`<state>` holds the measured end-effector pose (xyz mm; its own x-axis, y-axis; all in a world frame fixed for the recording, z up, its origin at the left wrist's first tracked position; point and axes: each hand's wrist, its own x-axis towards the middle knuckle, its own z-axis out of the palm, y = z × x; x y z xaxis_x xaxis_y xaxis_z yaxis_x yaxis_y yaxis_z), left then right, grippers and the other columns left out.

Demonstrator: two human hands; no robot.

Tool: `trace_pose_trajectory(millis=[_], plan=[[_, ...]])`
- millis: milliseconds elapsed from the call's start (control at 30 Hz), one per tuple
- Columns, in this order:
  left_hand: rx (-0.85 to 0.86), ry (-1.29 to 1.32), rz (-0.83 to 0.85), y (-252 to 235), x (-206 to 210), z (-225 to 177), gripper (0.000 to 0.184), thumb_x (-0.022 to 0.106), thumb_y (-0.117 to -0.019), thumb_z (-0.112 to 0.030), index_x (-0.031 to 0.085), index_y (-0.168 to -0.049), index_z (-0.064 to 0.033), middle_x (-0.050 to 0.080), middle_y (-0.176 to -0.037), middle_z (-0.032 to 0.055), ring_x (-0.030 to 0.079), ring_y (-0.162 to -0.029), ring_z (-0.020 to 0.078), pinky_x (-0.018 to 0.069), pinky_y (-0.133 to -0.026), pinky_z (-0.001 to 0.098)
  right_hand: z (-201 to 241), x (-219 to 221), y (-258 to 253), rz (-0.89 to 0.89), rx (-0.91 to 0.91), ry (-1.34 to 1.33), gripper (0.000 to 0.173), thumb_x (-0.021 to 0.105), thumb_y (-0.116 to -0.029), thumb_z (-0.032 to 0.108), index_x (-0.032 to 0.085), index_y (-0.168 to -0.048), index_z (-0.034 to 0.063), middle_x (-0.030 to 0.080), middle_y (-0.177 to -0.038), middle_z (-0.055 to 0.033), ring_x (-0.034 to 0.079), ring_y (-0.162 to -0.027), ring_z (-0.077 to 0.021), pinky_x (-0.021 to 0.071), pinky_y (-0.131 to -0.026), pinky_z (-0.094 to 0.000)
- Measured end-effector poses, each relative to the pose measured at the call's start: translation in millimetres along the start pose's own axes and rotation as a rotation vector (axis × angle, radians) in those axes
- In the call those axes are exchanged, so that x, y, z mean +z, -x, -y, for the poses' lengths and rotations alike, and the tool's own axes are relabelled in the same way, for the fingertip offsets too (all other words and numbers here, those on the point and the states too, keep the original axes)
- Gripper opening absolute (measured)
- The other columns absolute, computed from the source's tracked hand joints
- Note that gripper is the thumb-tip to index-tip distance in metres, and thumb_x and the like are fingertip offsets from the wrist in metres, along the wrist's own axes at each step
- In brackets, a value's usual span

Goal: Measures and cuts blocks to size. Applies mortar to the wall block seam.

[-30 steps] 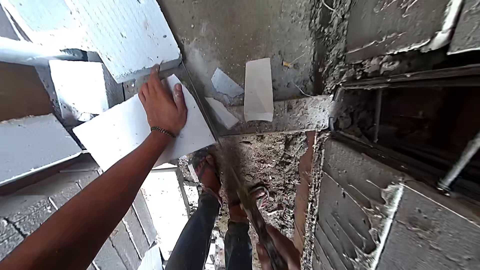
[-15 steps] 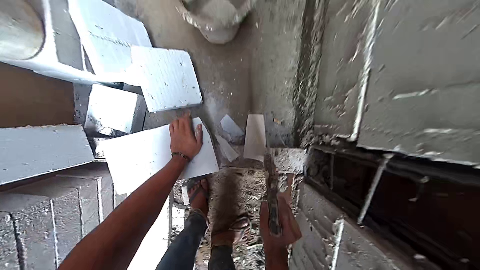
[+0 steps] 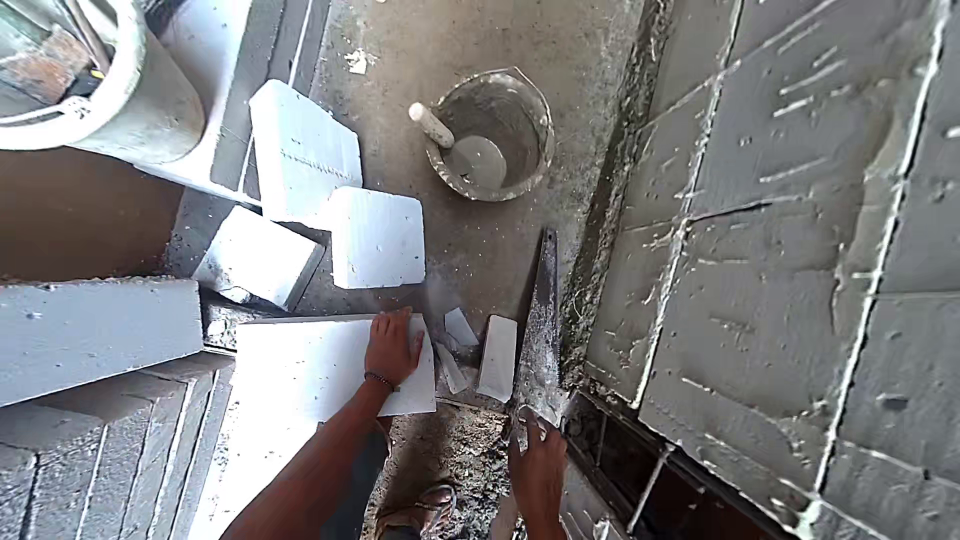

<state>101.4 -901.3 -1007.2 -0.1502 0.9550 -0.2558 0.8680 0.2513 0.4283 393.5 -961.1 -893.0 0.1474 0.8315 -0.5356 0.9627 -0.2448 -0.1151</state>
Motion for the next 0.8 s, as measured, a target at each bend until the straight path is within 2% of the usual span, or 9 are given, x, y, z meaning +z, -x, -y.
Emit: trace_pose_trajectory(millis=[133, 200, 267, 333, 400, 467, 567, 667, 800], plan=[[-0.031, 0.189, 0.161, 14, -34, 9, 0.064, 0.046, -0.1036, -0.044, 0.044, -0.153, -0.0035, 0.050, -0.154, 0.0169, 0.043, -0.145, 0.0380, 0.0236, -0.124, 0.0556, 60, -56, -19, 0.119, 0.025, -0.208, 0.034, 0.065, -0.1001, 0.023, 0.071, -0.127, 0.0023, 0.065, -0.125, -0.0273, 0.062, -0.119, -0.0448, 0.0491, -0.103, -0.0601], [-0.051, 0.211, 0.217, 28, -69, 15, 0.060, 0.048, -0.1039, -0.043, 0.050, -0.150, -0.0040, 0.052, -0.153, 0.0161, 0.045, -0.144, 0.0374, 0.0274, -0.123, 0.0556, 90, -87, -30, 0.186, -0.013, -0.228, 0.030, 0.062, -0.1024, 0.026, 0.077, -0.114, 0.0022, 0.069, -0.119, -0.0240, 0.065, -0.117, -0.0405, 0.0505, -0.104, -0.0561], [-0.055, 0.222, 0.258, 42, -106, 25, 0.050, 0.049, -0.1045, -0.040, 0.064, -0.136, -0.0036, 0.057, -0.148, 0.0153, 0.049, -0.140, 0.0375, 0.0323, -0.120, 0.0559, 126, -120, -52, 0.290, -0.033, -0.254, 0.040, 0.059, -0.1045, 0.035, 0.076, -0.110, -0.0011, 0.070, -0.118, -0.0240, 0.066, -0.117, -0.0382, 0.0503, -0.105, -0.0543], [-0.088, 0.231, 0.351, 48, -145, 37, 0.040, 0.051, -0.1052, -0.033, 0.074, -0.117, -0.0032, 0.061, -0.142, 0.0145, 0.051, -0.138, 0.0361, 0.0332, -0.120, 0.0536, 168, -153, -87, 0.367, -0.066, -0.254, 0.047, 0.055, -0.1060, 0.040, 0.073, -0.115, -0.0022, 0.069, -0.120, -0.0247, 0.066, -0.116, -0.0371, 0.0506, -0.104, -0.0540], [-0.115, 0.230, 0.349, 49, -177, 49, 0.034, 0.055, -0.1042, -0.027, 0.077, -0.107, -0.0019, 0.065, -0.136, 0.0153, 0.055, -0.133, 0.0363, 0.0385, -0.116, 0.0534, 216, -181, -128, 0.374, -0.163, -0.182, 0.044, 0.055, -0.1063, 0.035, 0.064, -0.135, 0.0023, 0.060, -0.138, -0.0255, 0.061, -0.126, -0.0381, 0.0490, -0.108, -0.0526], [-0.149, 0.254, 0.266, 42, -204, 56, 0.029, 0.058, -0.1025, -0.021, 0.077, -0.102, -0.0004, 0.066, -0.133, 0.0174, 0.059, -0.128, 0.0384, 0.0437, -0.111, 0.0550, 271, -207, -169, 0.326, -0.266, -0.059, 0.053, 0.058, -0.1040, 0.029, 0.049, -0.153, 0.0091, 0.045, -0.154, -0.0271, 0.058, -0.131, -0.0412, 0.0518, -0.105, -0.0540], [-0.228, 0.331, 0.127, 15, -234, 52, 0.027, 0.057, -0.1019, -0.019, 0.075, -0.107, 0.0003, 0.066, -0.132, 0.0199, 0.059, -0.128, 0.0392, 0.0440, -0.111, 0.0545, 342, -221, -223, 0.190, -0.463, 0.028, 0.047, 0.057, -0.1037, 0.018, 0.053, -0.150, 0.0139, 0.049, -0.149, -0.0277, 0.056, -0.131, -0.0437, 0.0507, -0.104, -0.0562], [-0.310, 0.465, 0.030, -38, -255, 30, 0.033, 0.056, -0.1027, -0.019, 0.069, -0.120, 0.0066, 0.065, -0.130, 0.0256, 0.062, -0.124, 0.0391, 0.0477, -0.108, 0.0529, 394, -214, -269, 0.127, -0.651, 0.112, 0.048, 0.053, -0.1027, 0.007, 0.055, -0.149, 0.0198, 0.048, -0.152, -0.0236, 0.050, -0.135, -0.0463, 0.0473, -0.103, -0.0615], [-0.447, 0.631, 0.064, -144, -283, -1, 0.034, 0.055, -0.1046, -0.018, 0.064, -0.127, 0.0063, 0.067, -0.127, 0.0229, 0.066, -0.117, 0.0305, 0.0529, -0.103, 0.0460, 428, -185, -326, 0.248, -0.744, 0.247, 0.048, 0.048, -0.1046, 0.004, 0.051, -0.152, 0.0143, 0.033, -0.165, -0.0185, 0.032, -0.150, -0.0470, 0.0339, -0.113, -0.0671]])
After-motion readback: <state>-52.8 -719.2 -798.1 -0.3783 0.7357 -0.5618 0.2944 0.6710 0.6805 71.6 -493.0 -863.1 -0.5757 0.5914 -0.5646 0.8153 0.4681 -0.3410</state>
